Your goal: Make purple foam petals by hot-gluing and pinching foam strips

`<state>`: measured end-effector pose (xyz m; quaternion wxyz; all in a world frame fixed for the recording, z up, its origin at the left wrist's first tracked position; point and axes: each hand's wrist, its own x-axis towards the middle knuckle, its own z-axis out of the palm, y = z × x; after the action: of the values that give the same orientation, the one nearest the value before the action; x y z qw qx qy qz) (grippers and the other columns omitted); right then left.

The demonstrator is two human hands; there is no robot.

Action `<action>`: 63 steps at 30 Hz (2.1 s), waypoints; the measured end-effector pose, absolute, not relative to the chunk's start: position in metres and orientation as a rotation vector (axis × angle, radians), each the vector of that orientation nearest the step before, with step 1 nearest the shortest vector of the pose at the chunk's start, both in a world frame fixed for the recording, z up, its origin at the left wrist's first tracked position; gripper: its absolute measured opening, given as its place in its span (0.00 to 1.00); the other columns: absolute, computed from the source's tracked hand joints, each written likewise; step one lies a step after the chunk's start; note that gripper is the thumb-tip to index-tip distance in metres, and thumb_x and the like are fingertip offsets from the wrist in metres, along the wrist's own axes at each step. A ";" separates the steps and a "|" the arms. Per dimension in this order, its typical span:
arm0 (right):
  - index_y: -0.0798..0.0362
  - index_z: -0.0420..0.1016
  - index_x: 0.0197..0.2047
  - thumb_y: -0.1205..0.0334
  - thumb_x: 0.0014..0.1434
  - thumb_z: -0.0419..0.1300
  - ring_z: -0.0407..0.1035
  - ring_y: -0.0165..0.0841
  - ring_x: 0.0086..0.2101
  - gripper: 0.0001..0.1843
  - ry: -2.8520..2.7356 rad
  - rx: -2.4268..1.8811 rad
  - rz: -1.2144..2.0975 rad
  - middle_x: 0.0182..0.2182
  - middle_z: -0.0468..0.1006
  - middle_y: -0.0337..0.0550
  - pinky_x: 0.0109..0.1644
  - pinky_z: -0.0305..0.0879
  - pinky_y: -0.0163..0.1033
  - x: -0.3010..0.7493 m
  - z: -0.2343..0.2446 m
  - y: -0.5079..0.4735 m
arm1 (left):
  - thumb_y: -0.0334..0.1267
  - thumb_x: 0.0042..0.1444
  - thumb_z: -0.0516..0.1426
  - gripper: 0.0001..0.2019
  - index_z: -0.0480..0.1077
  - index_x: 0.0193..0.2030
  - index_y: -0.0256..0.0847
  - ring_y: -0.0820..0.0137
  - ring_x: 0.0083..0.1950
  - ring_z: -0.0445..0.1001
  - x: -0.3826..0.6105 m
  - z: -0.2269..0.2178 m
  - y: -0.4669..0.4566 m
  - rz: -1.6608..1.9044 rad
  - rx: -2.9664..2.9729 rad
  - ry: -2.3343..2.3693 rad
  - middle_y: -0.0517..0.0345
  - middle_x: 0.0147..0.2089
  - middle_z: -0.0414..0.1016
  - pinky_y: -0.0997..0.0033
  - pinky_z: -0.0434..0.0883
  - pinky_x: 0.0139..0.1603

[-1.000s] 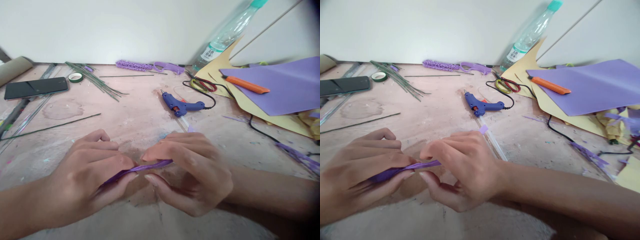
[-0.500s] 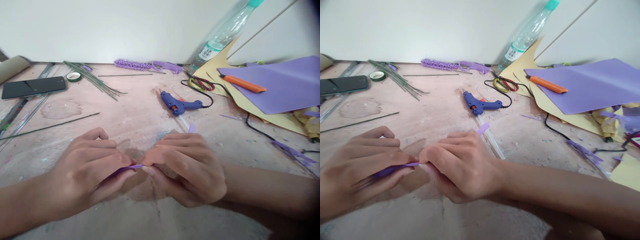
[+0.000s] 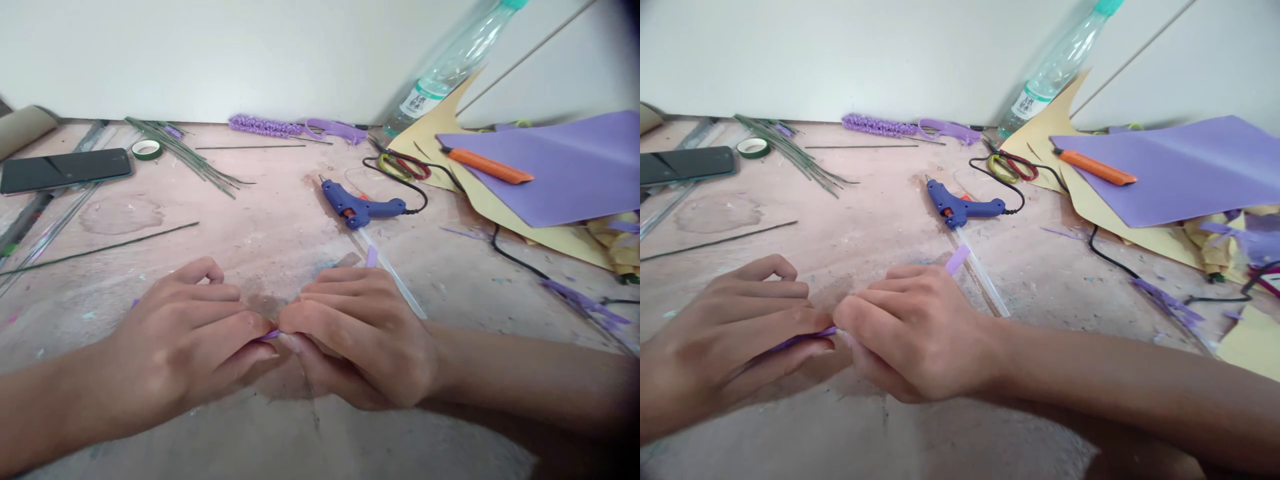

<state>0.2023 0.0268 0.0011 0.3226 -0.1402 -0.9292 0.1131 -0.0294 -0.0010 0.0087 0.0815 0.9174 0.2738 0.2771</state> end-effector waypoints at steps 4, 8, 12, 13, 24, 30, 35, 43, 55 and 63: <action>0.52 0.66 0.41 0.73 0.66 0.54 0.65 0.28 0.25 0.06 -2.447 -0.373 0.332 0.27 0.76 0.36 0.30 0.60 0.38 0.204 0.001 0.028 | 0.33 0.74 0.52 0.16 0.69 0.31 0.40 0.73 0.24 0.64 -0.029 0.010 0.001 0.836 2.790 0.783 0.67 0.23 0.69 0.64 0.57 0.36; 0.51 0.66 0.42 0.68 0.63 0.56 0.65 0.29 0.25 0.04 -2.388 -0.395 0.435 0.29 0.78 0.37 0.29 0.59 0.39 0.204 0.003 0.028 | 0.33 0.74 0.51 0.15 0.70 0.34 0.40 0.71 0.26 0.71 -0.031 0.010 0.002 0.834 2.796 0.777 0.64 0.26 0.76 0.63 0.61 0.40; 0.51 0.66 0.42 0.70 0.63 0.58 0.66 0.29 0.26 0.06 -2.402 -0.399 0.406 0.29 0.78 0.37 0.29 0.61 0.38 0.202 0.003 0.027 | 0.33 0.74 0.51 0.14 0.71 0.35 0.40 0.71 0.26 0.72 -0.031 0.008 0.001 0.816 2.776 0.782 0.63 0.27 0.78 0.62 0.62 0.41; 0.51 0.67 0.41 0.71 0.64 0.57 0.66 0.29 0.25 0.06 -2.413 -0.385 0.376 0.28 0.78 0.37 0.29 0.61 0.38 0.201 0.002 0.026 | 0.33 0.74 0.52 0.14 0.71 0.35 0.40 0.71 0.26 0.71 -0.031 0.008 0.001 0.812 2.769 0.781 0.64 0.27 0.77 0.62 0.62 0.41; 0.54 0.69 0.40 0.71 0.67 0.57 0.64 0.28 0.24 0.04 -2.401 -0.375 0.395 0.27 0.77 0.37 0.30 0.60 0.37 0.205 0.000 0.035 | 0.28 0.70 0.53 0.09 0.69 0.38 0.40 0.70 0.29 0.73 -0.037 0.005 0.004 0.825 2.755 0.791 0.62 0.30 0.79 0.60 0.62 0.42; 0.53 0.69 0.39 0.72 0.64 0.61 0.65 0.27 0.24 0.06 -2.374 -0.396 0.235 0.25 0.76 0.36 0.30 0.61 0.36 0.207 -0.004 0.044 | 0.26 0.63 0.57 0.06 0.71 0.38 0.41 0.66 0.30 0.78 -0.037 0.010 0.006 0.940 2.899 0.948 0.63 0.27 0.79 0.56 0.63 0.43; 0.54 0.69 0.39 0.72 0.66 0.60 0.64 0.28 0.25 0.05 -2.432 -0.346 0.054 0.24 0.75 0.35 0.30 0.61 0.38 0.208 -0.006 0.040 | 0.30 0.68 0.59 0.03 0.74 0.44 0.40 0.68 0.33 0.79 -0.034 0.009 0.002 0.965 2.799 0.912 0.61 0.35 0.84 0.57 0.65 0.48; 0.55 0.70 0.45 0.65 0.69 0.61 0.70 0.28 0.26 0.04 -2.396 -0.399 0.268 0.29 0.78 0.37 0.32 0.64 0.35 0.209 -0.006 0.040 | 0.28 0.67 0.57 0.06 0.72 0.38 0.41 0.71 0.31 0.79 -0.034 0.015 0.004 0.941 2.696 0.943 0.64 0.32 0.83 0.57 0.65 0.45; 0.54 0.68 0.40 0.73 0.66 0.57 0.63 0.28 0.24 0.05 -2.398 -0.327 0.195 0.24 0.75 0.34 0.28 0.57 0.38 0.207 -0.005 0.030 | 0.27 0.66 0.59 0.05 0.74 0.42 0.41 0.70 0.32 0.79 -0.035 0.015 -0.001 0.905 2.701 0.887 0.64 0.35 0.85 0.58 0.64 0.47; 0.53 0.71 0.42 0.66 0.68 0.59 0.65 0.26 0.23 0.01 -2.408 -0.482 0.535 0.24 0.75 0.33 0.30 0.59 0.34 0.207 0.001 0.031 | 0.27 0.68 0.57 0.07 0.73 0.40 0.42 0.74 0.30 0.73 -0.035 0.014 0.004 0.870 2.475 0.891 0.67 0.30 0.79 0.60 0.62 0.46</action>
<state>0.2066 0.0306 0.0013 0.3089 -0.1826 -0.9112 0.2025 -0.0351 0.0039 0.0136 0.1843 0.8781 0.3160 0.3085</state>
